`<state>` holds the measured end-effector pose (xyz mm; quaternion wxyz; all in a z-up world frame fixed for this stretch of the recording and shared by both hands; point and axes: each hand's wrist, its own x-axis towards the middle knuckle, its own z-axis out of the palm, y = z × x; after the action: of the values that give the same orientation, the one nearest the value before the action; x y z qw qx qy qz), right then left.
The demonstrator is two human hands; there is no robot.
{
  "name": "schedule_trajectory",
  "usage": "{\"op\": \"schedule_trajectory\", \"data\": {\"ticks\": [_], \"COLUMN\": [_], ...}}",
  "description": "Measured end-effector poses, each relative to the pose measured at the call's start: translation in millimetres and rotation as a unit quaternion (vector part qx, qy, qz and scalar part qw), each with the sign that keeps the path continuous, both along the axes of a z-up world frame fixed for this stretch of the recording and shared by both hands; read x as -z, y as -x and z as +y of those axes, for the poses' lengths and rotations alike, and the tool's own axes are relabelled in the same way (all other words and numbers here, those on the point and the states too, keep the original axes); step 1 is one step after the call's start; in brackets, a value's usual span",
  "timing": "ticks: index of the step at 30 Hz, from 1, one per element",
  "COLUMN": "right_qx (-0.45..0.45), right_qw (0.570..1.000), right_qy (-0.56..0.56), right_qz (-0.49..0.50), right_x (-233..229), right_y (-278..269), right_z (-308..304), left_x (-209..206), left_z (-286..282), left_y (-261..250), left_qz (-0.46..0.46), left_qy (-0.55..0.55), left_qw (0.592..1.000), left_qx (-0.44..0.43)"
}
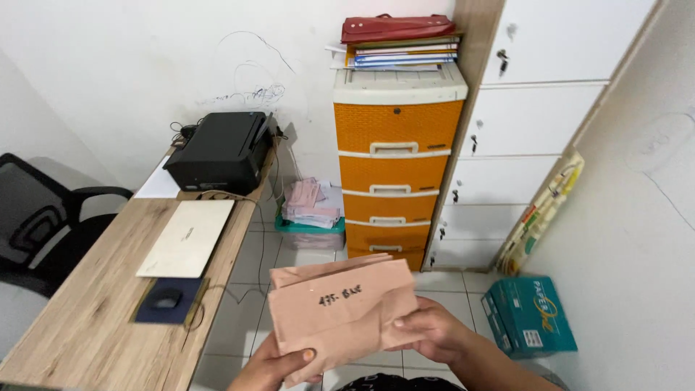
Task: The recorder organizes various office items, documents, and mail from a desk into storage containers and onto shelves.
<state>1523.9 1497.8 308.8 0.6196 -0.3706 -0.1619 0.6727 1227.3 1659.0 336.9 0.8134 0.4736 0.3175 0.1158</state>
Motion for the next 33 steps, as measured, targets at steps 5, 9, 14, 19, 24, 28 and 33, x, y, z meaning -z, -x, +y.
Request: {"op": "schedule_trajectory", "data": {"ticks": [5, 9, 14, 19, 24, 28, 33], "right_qx": [-0.019, 0.034, 0.116, 0.278, 0.335, 0.375, 0.439], "right_qw": [1.000, 0.999, 0.991, 0.941, 0.902, 0.852, 0.563], "right_qy": [-0.019, -0.021, 0.006, 0.013, -0.080, -0.063, 0.032], "right_qz": [-0.013, -0.036, -0.066, -0.194, -0.261, -0.359, -0.700], "right_x": [11.5, -7.0, -58.5, -63.2, -119.9, -149.7, -156.1], "right_y": [-30.7, -69.4, -122.6, -246.1, -380.0, -492.5, -525.7], "right_z": [115.6, 207.5, 264.5, 301.9, 332.3, 361.6, 382.3], "left_x": [5.3, -20.5, -40.3, -87.4, -98.5, -52.7, -111.9], "left_z": [113.7, 224.5, 325.9, 390.8, 425.0, 473.2, 455.0], "left_y": [-19.2, -74.0, -157.5, -299.9, -476.0, -638.2, -672.9], "left_qz": [0.018, 0.033, -0.044, -0.159, -0.224, -0.211, -0.056], "left_qy": [-0.013, -0.058, -0.076, -0.142, -0.194, -0.350, -0.317], "left_qw": [1.000, 0.998, 0.991, 0.961, 0.934, 0.902, 0.943], "left_qx": [-0.010, 0.018, 0.100, 0.176, 0.198, 0.139, 0.088]}}
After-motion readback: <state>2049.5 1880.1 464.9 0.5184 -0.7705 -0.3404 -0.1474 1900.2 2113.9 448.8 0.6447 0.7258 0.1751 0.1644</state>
